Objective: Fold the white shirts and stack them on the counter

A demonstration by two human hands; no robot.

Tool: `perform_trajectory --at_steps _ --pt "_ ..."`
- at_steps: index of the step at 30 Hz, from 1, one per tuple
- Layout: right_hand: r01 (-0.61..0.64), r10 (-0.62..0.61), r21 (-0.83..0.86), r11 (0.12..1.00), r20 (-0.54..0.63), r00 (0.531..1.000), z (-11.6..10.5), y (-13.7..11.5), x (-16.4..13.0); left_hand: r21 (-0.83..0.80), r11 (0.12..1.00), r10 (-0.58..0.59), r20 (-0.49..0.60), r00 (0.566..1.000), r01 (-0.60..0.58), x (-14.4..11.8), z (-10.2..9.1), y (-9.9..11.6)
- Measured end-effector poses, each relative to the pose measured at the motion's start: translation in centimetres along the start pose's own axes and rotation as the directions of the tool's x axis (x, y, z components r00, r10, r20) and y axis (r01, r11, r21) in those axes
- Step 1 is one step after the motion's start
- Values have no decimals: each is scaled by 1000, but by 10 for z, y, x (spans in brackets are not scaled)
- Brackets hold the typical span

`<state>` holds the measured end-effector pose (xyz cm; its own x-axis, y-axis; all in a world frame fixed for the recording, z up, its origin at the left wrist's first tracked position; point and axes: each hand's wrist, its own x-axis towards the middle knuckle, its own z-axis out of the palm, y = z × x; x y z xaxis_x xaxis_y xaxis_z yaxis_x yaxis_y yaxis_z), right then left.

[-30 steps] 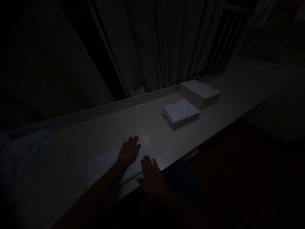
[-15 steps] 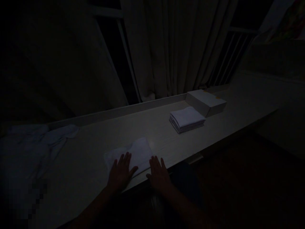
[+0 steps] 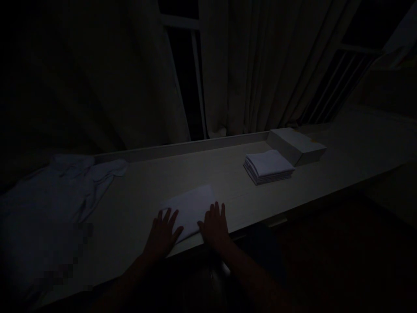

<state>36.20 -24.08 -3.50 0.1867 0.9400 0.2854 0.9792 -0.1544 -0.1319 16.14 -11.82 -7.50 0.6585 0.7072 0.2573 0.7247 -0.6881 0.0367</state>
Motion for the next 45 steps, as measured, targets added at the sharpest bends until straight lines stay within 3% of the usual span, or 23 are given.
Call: perform_trajectory --at_steps 3,6,12,15,20,25,31,34,38,42,45 --pt "125 -124 52 991 -33 992 17 -34 7 -6 1000 -5 -1 1000 5 0 2 -2" --pt "129 -127 70 989 -32 991 33 -36 1 -14 1000 -7 -4 1000 7 -1 4 -3" --pt "-97 95 -39 995 -33 995 31 45 -22 -23 1000 -3 4 1000 4 -1 0 -3" --pt "-81 79 -44 996 -35 996 22 63 -22 -24 1000 -7 -1 1000 7 0 -1 -2" --pt "55 -51 70 996 -56 997 9 34 15 -30 999 -14 13 1000 15 0 -1 -1" --pt "108 -113 96 990 47 992 16 9 52 -36 999 -40 25 999 40 -1 -3 -1" --pt "88 -91 57 995 50 995 29 11 51 -68 979 -186 74 980 191 25 8 -6" --pt "93 -95 44 995 62 994 31 12 51 -82 947 -309 39 950 311 43 16 -9" --pt "103 -105 33 994 71 992 32 10 53 -91 931 -356 -8 934 354 55 15 -9" --pt "110 -112 27 994 78 991 32 9 52 -71 932 -362 -80 929 357 36 1 1" --pt "117 -118 24 993 82 990 33 11 54 -52 977 -212 -113 971 207 -6 -1 17"
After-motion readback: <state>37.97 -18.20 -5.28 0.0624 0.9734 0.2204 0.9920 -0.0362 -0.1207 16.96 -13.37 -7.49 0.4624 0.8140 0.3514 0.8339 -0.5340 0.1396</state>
